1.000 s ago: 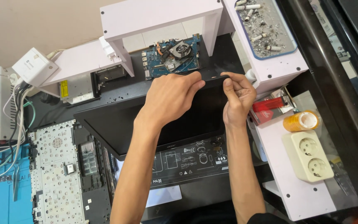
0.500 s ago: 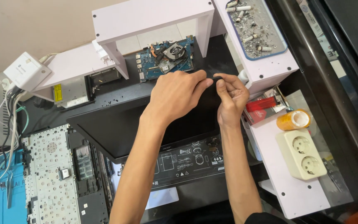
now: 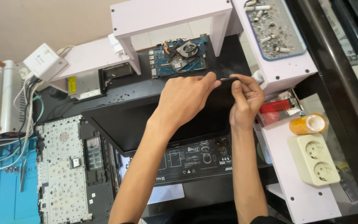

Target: The person assembles a laptop by first attaching the screen bezel to the display panel and securing it with screws. They then connect the display cable to the screen assembly. Finally, they attach the keyboard deck to the screen assembly and secure it with screws.

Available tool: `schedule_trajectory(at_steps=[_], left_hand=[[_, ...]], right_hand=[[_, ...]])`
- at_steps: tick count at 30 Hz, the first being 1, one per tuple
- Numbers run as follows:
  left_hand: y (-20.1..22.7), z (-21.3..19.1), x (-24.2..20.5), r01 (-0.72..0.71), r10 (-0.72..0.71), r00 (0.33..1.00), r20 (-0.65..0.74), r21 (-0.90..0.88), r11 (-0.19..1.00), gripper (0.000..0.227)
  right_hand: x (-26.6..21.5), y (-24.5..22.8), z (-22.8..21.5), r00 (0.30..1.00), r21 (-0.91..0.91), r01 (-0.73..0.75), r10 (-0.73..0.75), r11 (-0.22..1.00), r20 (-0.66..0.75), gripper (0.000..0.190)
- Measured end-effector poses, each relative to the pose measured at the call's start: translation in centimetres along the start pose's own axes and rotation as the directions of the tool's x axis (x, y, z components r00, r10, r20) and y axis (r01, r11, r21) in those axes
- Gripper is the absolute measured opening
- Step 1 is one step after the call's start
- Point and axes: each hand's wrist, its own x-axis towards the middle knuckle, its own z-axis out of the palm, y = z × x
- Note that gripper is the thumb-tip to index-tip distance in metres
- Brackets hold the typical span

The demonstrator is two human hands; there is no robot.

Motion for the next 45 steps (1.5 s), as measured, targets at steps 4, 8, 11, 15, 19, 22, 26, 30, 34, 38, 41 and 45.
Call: schedule_trajectory(at_steps=[4, 8, 11, 15, 19, 22, 26, 30, 34, 38, 41, 45], left_hand=[[-1.6, -1.8, -2.7, 0.007, -0.005, 0.998, -0.059, 0.034, 0.999, 0.029], [-2.3, -2.5, -4.2, 0.037, -0.031, 0.995, -0.094, 0.063, 0.997, 0.030], [-2.5, -2.4, -4.6, 0.020, -0.012, 0.994, -0.105, 0.082, 0.996, 0.028], [-3.7, -3.5, -6.2, 0.003, 0.014, 0.990, -0.143, 0.119, 0.993, 0.024], [-5.2, -6.0, -8.9, 0.041, -0.016, 0.989, -0.145, 0.177, 0.983, 0.023], [-5.9, -7.0, -9.9, 0.124, -0.099, 0.984, -0.145, 0.176, 0.977, 0.024], [-7.0, -7.6, -11.2, 0.110, -0.086, 0.984, -0.159, 0.148, 0.983, 0.023], [-9.2, -8.8, -14.3, 0.169, -0.131, 0.946, -0.297, 0.108, 0.980, 0.014], [-10.3, -8.7, -16.6, 0.359, -0.404, 0.867, -0.291, -0.196, 0.912, 0.013], [-11.2, -7.3, -17.7, 0.464, -0.614, 0.737, -0.283, -0.447, 0.764, 0.018], [-11.7, -6.4, -18.1, 0.420, -0.629, 0.722, -0.289, -0.540, 0.730, 0.022], [-12.3, -4.8, -19.0, 0.327, -0.677, 0.673, -0.299, -0.700, 0.634, 0.032]], right_hand=[[-0.1, -0.5, 0.5, 1.000, 0.008, 0.001, -0.001, 1.000, 0.015, 0.016], [-0.2, -0.7, 0.7, 0.999, 0.019, 0.035, -0.036, 0.999, 0.032, 0.018], [-0.2, -0.8, 0.8, 0.998, 0.016, 0.045, -0.046, 0.999, 0.042, 0.020], [-0.4, -0.7, 0.7, 0.998, 0.016, 0.046, -0.046, 0.999, 0.039, 0.021], [-0.4, -1.0, 1.0, 0.999, 0.004, 0.039, -0.039, 0.999, 0.035, 0.021], [-0.4, -1.2, 1.2, 0.997, -0.002, 0.053, -0.052, 0.999, 0.049, 0.020], [-0.4, -1.0, 1.0, 0.997, -0.014, 0.061, -0.060, 0.998, 0.045, 0.019], [-0.1, -0.9, 1.3, 0.997, -0.004, 0.064, -0.063, 0.998, 0.041, 0.020], [-0.2, -0.3, 0.6, 0.997, -0.011, 0.064, -0.064, 0.998, 0.040, 0.020], [-0.4, -0.1, 0.4, 0.997, -0.011, 0.069, -0.069, 0.998, 0.042, 0.021], [-0.4, -0.7, 0.9, 0.997, -0.009, 0.071, -0.071, 0.997, 0.037, 0.020], [-0.3, -0.7, 1.0, 0.997, 0.010, 0.073, -0.074, 0.997, 0.029, 0.020]])
